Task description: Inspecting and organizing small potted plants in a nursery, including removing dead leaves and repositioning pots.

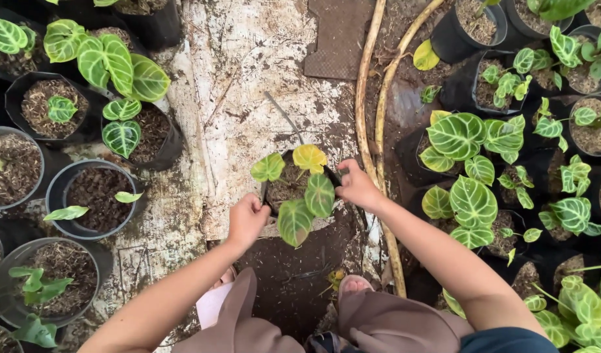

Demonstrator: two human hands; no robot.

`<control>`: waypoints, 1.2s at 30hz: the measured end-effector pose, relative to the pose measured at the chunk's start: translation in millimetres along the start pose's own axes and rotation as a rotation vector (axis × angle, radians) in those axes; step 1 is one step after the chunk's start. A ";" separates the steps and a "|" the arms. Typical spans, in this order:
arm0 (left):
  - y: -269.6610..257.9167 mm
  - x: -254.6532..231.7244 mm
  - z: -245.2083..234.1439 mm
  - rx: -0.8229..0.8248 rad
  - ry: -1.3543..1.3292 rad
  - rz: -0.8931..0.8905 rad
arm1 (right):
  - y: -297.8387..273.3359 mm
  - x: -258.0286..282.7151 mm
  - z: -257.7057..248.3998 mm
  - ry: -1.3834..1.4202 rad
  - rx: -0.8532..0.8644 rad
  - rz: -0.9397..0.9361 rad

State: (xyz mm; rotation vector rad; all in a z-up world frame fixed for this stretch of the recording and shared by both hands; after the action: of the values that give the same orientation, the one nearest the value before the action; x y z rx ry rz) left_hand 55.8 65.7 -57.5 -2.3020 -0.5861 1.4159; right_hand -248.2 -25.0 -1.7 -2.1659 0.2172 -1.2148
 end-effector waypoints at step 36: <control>-35.7 -124.9 7.8 0.263 1.120 0.565 | -4.8 50.9 43.3 -0.913 0.002 -0.555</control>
State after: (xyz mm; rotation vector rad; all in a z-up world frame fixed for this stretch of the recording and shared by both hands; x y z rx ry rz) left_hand -7.5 30.6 50.6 -2.6185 0.5733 0.1394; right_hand -185.3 -23.8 21.3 -2.6189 -0.8044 -0.3484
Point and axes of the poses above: each hand's wrist, its own y-axis towards the middle knuckle, its own z-axis out of the palm, x = y × z, the point moved 8 cm from there along y, towards the middle knuckle
